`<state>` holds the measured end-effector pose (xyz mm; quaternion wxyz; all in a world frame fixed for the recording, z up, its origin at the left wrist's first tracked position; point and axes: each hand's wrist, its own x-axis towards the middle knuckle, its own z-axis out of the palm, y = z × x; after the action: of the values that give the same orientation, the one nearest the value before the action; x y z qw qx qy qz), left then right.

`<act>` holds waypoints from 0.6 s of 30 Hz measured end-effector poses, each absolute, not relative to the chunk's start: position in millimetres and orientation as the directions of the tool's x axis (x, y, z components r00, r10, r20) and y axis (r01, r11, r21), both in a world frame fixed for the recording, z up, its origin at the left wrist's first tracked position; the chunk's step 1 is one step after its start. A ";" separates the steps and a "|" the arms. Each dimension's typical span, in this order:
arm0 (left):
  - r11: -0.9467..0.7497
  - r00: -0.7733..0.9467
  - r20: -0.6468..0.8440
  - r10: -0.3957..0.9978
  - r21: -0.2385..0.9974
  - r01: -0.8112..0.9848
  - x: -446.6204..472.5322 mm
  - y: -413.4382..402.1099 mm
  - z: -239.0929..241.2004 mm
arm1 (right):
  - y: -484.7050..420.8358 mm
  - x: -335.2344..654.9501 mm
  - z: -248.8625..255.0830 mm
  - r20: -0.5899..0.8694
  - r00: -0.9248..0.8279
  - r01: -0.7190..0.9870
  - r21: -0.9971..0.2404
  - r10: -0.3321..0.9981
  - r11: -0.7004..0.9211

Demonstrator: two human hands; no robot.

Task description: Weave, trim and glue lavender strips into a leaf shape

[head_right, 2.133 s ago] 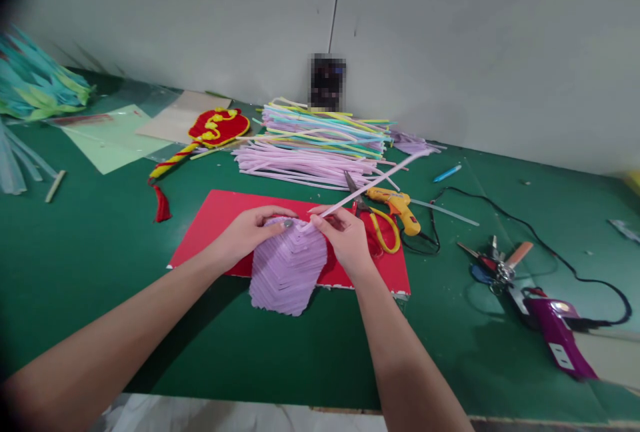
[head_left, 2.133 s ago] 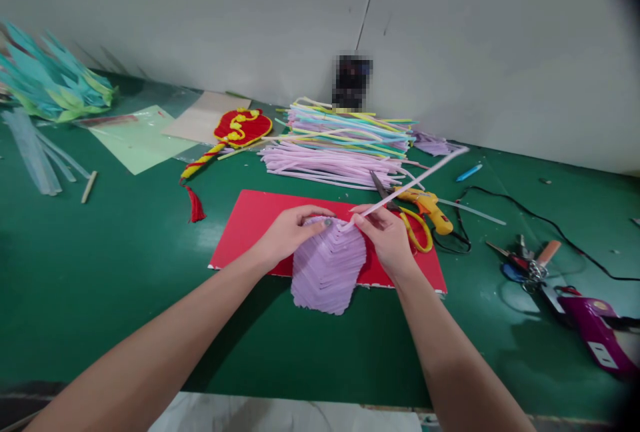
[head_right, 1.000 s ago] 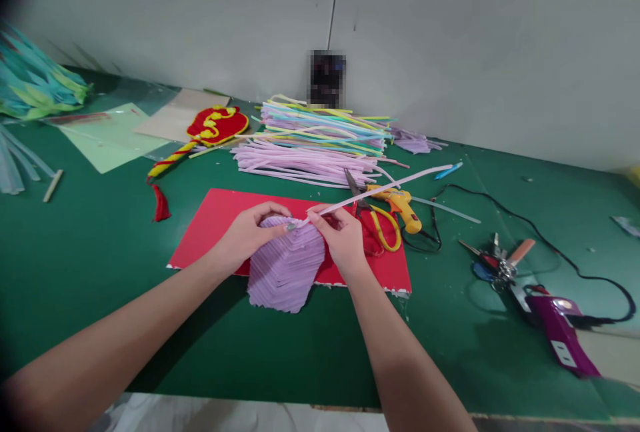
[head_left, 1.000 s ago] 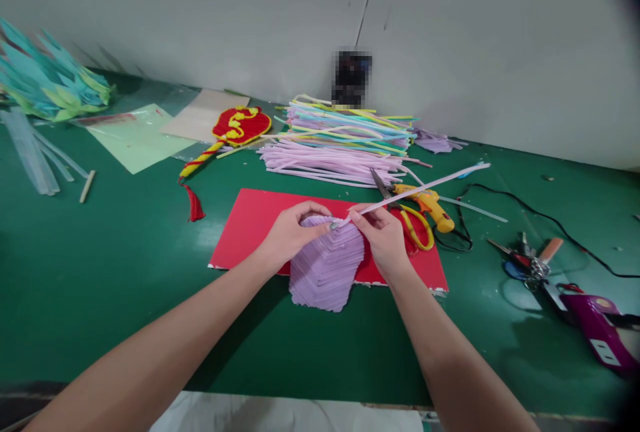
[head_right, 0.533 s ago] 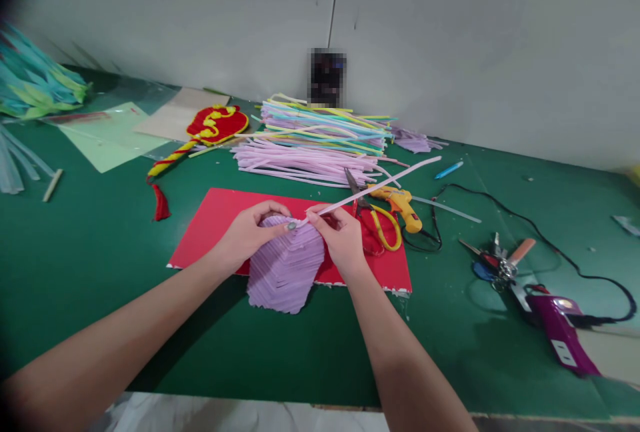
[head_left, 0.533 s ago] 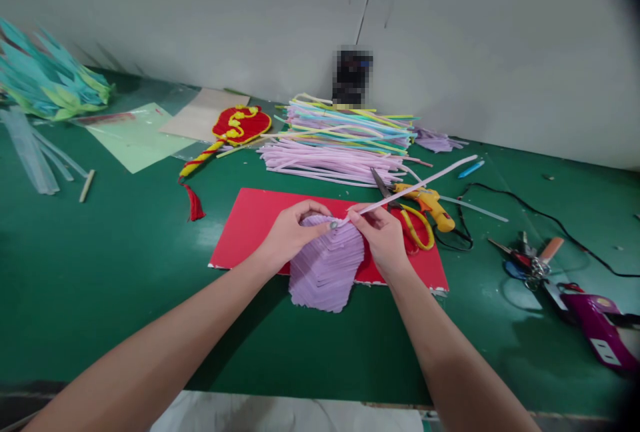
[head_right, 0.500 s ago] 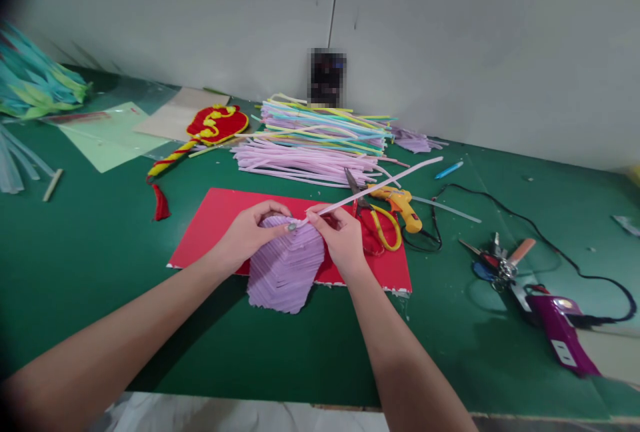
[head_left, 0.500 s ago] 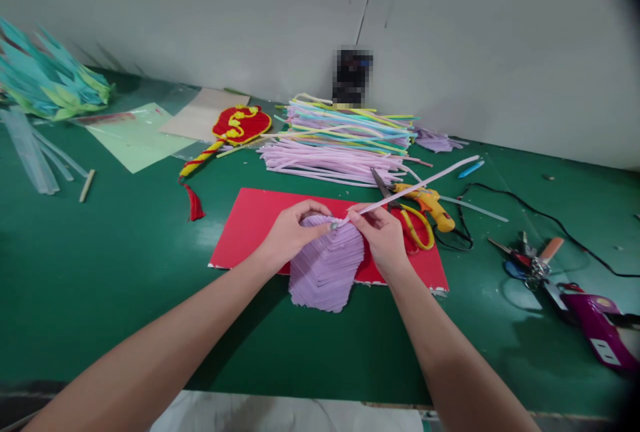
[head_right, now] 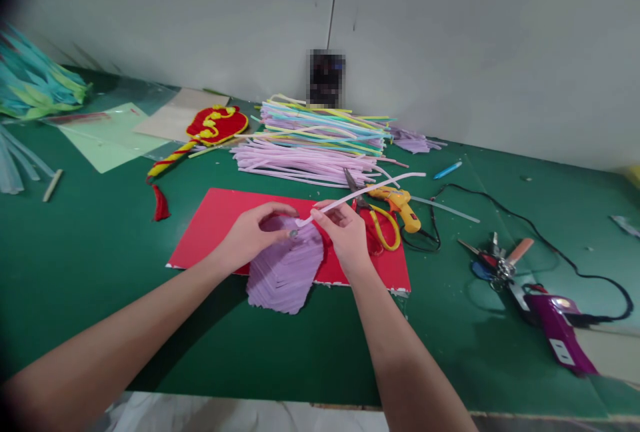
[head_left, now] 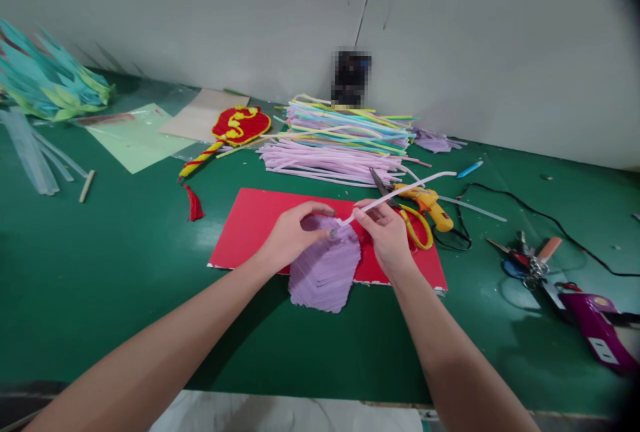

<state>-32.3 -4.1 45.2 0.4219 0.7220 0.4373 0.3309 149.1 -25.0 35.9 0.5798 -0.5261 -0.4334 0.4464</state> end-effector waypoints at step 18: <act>-0.735 0.521 0.519 0.678 0.454 0.504 -34.2 -7.2 47.7 | -29.8 143.7 41.3 0.069 0.195 0.011 -0.998 0.978 0.068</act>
<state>-34.2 -7.2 47.7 0.1243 0.8631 0.3423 0.3500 143.7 -29.8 41.3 0.5626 -0.5302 -0.4665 0.4298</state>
